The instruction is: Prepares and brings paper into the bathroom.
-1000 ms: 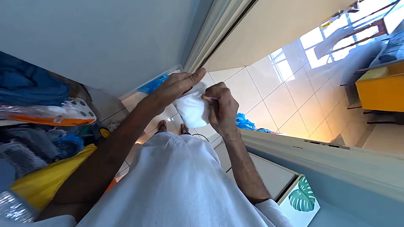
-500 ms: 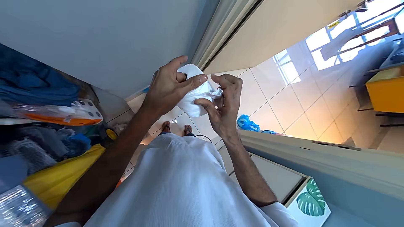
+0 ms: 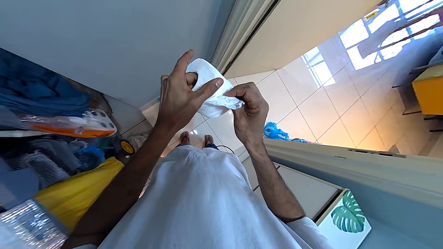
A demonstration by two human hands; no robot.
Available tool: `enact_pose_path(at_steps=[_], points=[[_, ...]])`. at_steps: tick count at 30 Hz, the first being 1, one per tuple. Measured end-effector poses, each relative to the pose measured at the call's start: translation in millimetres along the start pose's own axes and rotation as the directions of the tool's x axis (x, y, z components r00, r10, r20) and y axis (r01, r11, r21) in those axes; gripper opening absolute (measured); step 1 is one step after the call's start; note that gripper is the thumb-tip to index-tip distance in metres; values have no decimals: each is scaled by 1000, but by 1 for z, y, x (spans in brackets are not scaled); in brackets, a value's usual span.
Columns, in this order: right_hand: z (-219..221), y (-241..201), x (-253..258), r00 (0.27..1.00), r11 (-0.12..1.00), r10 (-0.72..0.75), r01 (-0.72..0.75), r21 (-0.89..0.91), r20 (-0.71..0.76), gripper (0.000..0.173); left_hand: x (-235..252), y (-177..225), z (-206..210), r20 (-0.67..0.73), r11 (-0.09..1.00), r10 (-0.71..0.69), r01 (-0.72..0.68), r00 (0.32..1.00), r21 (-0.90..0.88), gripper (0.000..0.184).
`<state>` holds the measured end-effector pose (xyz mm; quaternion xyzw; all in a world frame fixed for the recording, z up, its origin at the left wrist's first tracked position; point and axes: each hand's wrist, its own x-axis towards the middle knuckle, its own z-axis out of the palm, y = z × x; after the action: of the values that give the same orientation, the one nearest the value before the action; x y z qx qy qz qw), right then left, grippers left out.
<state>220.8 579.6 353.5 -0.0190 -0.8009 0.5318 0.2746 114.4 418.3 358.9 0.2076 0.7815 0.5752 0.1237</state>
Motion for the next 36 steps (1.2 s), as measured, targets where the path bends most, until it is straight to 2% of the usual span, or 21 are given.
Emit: enact_pose_path(at_steps=[5, 8, 11, 14, 15, 16, 19, 21, 25, 28, 32, 36], points=[[-1, -2, 0, 992, 998, -37, 43, -42, 119, 16, 0, 2, 1, -3, 999, -32, 32, 999, -32, 74], [-6, -11, -4, 966, 977, -154, 180, -112, 207, 20, -1, 2, 2, -54, 994, -25, 19, 998, -110, 69], [-4, -12, -8, 958, 935, -267, 283, -213, 103, 23, -2, 8, 1, -75, 975, 11, -27, 997, -222, 67], [-5, -2, -1, 962, 908, -268, 231, -350, -59, 73, -3, 19, 0, -94, 951, 59, -85, 994, -297, 65], [-6, 1, 4, 965, 916, -247, 204, -345, -84, 78, -4, 22, 0, -101, 946, 79, -107, 992, -307, 66], [-8, 1, 7, 973, 940, -210, 175, -292, -93, 72, -5, 25, 0, -103, 942, 98, -126, 990, -310, 66], [-8, -2, 15, 978, 989, -144, 138, -53, -152, 19, -6, 29, 5, -96, 943, 156, -177, 983, -282, 71], [-9, -4, 18, 965, 981, -190, 182, -60, -178, 4, -7, 29, 11, -84, 945, 159, -176, 984, -274, 73], [-7, -6, 18, 950, 925, -280, 228, -303, -140, 3, -5, 24, 23, -99, 963, 40, -65, 994, -261, 64], [-5, 3, 8, 887, 775, -460, 383, -502, -34, 4, -4, 20, 29, -83, 948, -60, 31, 995, -318, 61], [-9, 22, -3, 799, 682, -594, 560, -471, 90, 5, -10, 15, 30, -58, 928, -144, 114, 988, -355, 62], [-16, 27, -9, 757, 634, -633, 627, -453, 162, 7, -16, 14, 34, -35, 900, -205, 174, 978, -400, 62]])
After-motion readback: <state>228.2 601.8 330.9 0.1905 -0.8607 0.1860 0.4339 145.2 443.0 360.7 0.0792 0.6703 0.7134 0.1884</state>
